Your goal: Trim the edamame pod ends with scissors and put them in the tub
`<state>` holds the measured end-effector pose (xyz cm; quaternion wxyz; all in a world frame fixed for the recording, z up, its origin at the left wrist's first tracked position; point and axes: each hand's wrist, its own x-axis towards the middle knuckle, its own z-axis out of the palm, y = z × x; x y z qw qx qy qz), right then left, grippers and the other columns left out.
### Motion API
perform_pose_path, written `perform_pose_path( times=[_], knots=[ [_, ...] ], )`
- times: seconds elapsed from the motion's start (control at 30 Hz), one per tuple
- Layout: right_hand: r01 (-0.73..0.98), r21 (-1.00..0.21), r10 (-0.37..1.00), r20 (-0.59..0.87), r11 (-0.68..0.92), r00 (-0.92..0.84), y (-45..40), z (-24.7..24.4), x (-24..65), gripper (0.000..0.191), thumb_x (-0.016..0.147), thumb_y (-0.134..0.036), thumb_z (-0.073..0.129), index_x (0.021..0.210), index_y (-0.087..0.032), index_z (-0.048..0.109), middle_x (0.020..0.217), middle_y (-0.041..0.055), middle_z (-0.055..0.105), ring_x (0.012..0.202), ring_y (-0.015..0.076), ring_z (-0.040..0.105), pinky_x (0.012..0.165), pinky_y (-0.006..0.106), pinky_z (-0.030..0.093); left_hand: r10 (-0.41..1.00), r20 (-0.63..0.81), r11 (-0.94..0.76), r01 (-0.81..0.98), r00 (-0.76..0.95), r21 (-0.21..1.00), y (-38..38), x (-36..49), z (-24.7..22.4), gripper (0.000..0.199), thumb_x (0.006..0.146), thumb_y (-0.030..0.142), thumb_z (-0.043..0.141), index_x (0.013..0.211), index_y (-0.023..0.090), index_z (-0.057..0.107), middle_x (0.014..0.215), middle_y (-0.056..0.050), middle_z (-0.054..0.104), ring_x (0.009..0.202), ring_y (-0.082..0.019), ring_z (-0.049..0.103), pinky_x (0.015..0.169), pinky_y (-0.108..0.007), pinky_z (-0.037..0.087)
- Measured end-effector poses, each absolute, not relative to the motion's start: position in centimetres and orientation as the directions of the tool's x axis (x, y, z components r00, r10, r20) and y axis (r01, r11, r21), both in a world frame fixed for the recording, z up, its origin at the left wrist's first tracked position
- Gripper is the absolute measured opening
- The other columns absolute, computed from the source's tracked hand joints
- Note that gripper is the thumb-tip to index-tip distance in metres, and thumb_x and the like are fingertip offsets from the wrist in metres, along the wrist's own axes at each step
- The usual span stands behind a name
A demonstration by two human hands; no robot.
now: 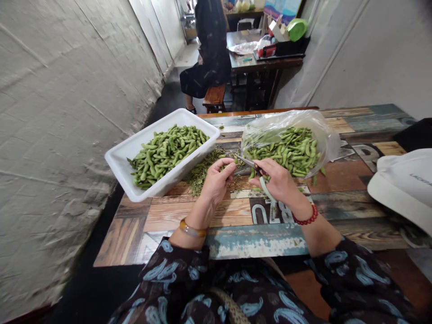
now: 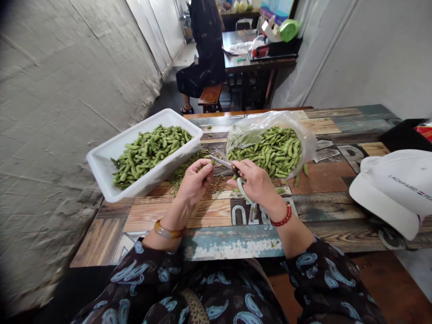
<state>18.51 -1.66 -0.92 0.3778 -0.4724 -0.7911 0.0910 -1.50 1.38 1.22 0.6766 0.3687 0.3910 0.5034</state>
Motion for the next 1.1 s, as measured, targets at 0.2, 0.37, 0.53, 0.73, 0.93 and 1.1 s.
perform_pose_path(
  times=[0.2,0.37,0.53,0.73,0.93,1.1],
  knots=[
    [0.677,-0.481,0.812,0.487,0.556,-0.321,-1.9,-0.5,18.3,0.053,0.085,-0.036,0.072,0.134,-0.023,0.055,0.111,0.0112,0.064,0.099,0.0273,0.064,0.085,0.041,0.056,0.981,-0.107,0.151,-0.288,0.161,0.946,1.4,-1.6,0.8,0.029,0.064,0.034,0.084,0.085,0.017,0.076,0.072,0.001,0.066,0.05,-0.004,0.041,0.046,-0.02,0.03],
    [0.706,-0.461,0.825,0.461,0.538,-0.327,-2.0,-0.2,18.3,0.053,0.085,-0.035,0.071,0.134,-0.022,0.055,0.111,0.0115,0.064,0.099,0.0282,0.064,0.086,0.043,0.055,0.984,-0.037,0.074,-0.211,0.176,0.975,1.6,-1.7,0.4,0.025,0.066,0.033,0.082,0.086,0.019,0.079,0.09,-0.004,0.074,0.07,-0.013,0.06,0.06,-0.023,0.044],
    [0.695,-0.472,0.825,0.452,0.543,-0.338,-2.0,0.0,18.2,0.054,0.084,-0.033,0.073,0.134,-0.022,0.056,0.112,0.0117,0.065,0.1,0.0284,0.064,0.088,0.044,0.055,0.974,0.075,-0.046,-0.137,0.214,0.989,1.6,-1.7,0.2,0.018,0.072,0.03,0.079,0.085,0.018,0.079,0.092,-0.005,0.076,0.089,-0.019,0.066,0.085,-0.031,0.05],
    [0.682,-0.484,0.822,0.466,0.548,-0.329,-2.0,0.0,18.2,0.055,0.083,-0.032,0.074,0.134,-0.025,0.056,0.113,0.0106,0.065,0.103,0.0285,0.064,0.09,0.044,0.055,0.975,0.088,-0.063,-0.123,0.205,0.99,1.6,-1.7,0.2,0.017,0.071,0.029,0.078,0.084,0.018,0.079,0.091,-0.006,0.077,0.088,-0.02,0.068,0.089,-0.032,0.05],
    [0.657,-0.502,0.815,0.471,0.562,-0.337,-1.9,-0.2,18.3,0.056,0.083,-0.033,0.074,0.135,-0.024,0.055,0.114,0.0113,0.064,0.102,0.028,0.064,0.09,0.043,0.055,0.964,0.125,-0.103,-0.102,0.234,0.989,1.4,-1.6,0.4,0.013,0.075,0.029,0.076,0.084,0.019,0.079,0.088,-0.004,0.077,0.087,-0.019,0.068,0.09,-0.032,0.05],
    [0.65,-0.504,0.811,0.476,0.568,-0.34,-1.9,-0.2,18.3,0.056,0.083,-0.034,0.074,0.134,-0.023,0.055,0.113,0.012,0.064,0.101,0.0282,0.064,0.089,0.044,0.055,0.962,0.134,-0.116,-0.09,0.239,0.989,1.3,-1.6,0.4,0.013,0.077,0.03,0.075,0.085,0.02,0.079,0.088,-0.004,0.077,0.086,-0.019,0.068,0.089,-0.031,0.05]
  ],
)
